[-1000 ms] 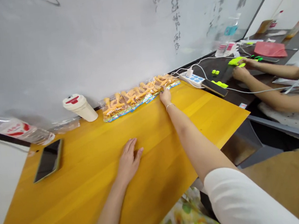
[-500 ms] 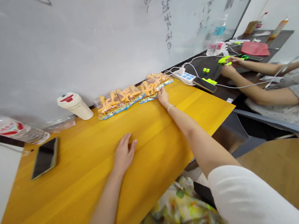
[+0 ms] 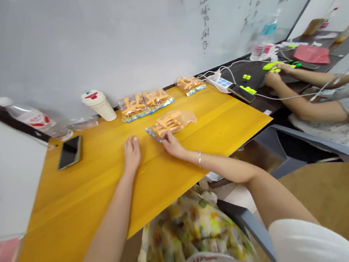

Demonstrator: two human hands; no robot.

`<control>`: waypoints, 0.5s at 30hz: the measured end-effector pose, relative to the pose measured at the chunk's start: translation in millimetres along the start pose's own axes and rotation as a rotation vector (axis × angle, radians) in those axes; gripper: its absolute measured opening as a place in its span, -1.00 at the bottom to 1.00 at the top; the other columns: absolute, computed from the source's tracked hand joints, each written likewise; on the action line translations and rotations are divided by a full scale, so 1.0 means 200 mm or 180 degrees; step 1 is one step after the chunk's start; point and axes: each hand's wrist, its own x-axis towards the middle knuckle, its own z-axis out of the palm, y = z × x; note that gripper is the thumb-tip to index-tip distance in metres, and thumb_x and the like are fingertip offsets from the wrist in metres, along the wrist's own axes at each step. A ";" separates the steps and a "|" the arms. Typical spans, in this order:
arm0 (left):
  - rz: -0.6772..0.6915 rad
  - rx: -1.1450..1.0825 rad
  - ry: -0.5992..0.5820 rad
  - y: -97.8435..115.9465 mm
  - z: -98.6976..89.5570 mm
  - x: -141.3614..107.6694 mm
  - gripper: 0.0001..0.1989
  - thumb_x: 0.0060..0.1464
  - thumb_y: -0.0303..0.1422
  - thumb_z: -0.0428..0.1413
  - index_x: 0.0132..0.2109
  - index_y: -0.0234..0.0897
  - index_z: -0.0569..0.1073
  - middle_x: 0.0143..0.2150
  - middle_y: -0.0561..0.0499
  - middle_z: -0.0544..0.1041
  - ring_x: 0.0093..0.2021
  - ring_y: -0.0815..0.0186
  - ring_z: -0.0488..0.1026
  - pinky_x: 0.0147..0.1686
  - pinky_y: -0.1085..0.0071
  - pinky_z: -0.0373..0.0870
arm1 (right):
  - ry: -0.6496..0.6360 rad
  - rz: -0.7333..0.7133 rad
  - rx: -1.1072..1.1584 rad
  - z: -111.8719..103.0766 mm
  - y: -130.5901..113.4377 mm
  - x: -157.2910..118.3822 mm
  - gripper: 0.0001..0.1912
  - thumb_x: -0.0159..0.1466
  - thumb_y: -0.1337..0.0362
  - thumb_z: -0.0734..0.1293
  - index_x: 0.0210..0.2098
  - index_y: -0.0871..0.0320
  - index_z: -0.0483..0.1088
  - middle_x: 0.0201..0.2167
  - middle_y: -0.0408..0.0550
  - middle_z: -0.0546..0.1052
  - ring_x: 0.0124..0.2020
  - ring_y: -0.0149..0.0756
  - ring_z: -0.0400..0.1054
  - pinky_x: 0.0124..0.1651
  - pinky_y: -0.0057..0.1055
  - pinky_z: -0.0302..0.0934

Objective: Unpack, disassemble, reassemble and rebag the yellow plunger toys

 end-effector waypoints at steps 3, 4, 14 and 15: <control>-0.0752 -0.0922 0.0175 -0.02 -0.17 -0.01 -0.46 0.36 0.05 -0.14 0.17 -0.29 0.35 0.35 -0.36 0.35 0.36 0.10 0.35 0.34 0.10 0.28 | -0.0775 -0.0309 0.0255 0.27 -0.09 -0.08 -0.78 0.20 0.47 0.16 -0.21 0.05 0.21 -0.38 -0.22 0.45 -0.41 -0.39 0.38 -0.24 -0.40 0.37; -0.0952 -0.1220 0.0204 -0.03 -0.24 -0.02 -0.46 0.38 0.04 -0.16 0.19 -0.28 0.32 0.36 -0.36 0.34 0.33 0.11 0.39 0.29 0.12 0.35 | -0.1148 -0.0600 0.0234 0.33 -0.12 -0.09 -0.78 0.21 0.48 0.19 -0.21 0.07 0.26 -0.31 -0.17 0.50 -0.32 -0.37 0.43 -0.15 -0.37 0.39; -0.1568 -0.1555 0.0731 -0.10 -0.62 0.03 -0.47 0.32 0.07 -0.02 0.14 -0.29 0.37 0.25 -0.31 0.48 0.14 0.08 0.56 0.09 0.16 0.52 | -0.2225 -0.2817 -0.0431 0.32 -0.23 -0.22 -0.71 0.37 0.40 0.16 -0.23 0.05 0.51 -0.19 -0.02 0.61 -0.20 -0.32 0.51 -0.06 -0.36 0.38; -0.1545 -0.1534 0.0694 -0.11 -0.62 0.04 -0.48 0.30 0.07 0.02 0.10 -0.28 0.39 0.22 -0.30 0.50 0.13 0.08 0.57 0.07 0.17 0.53 | -0.2272 -0.3027 -0.0435 0.30 -0.25 -0.22 -0.72 0.37 0.37 0.17 -0.25 0.02 0.51 -0.19 -0.03 0.62 -0.21 -0.32 0.51 -0.07 -0.36 0.38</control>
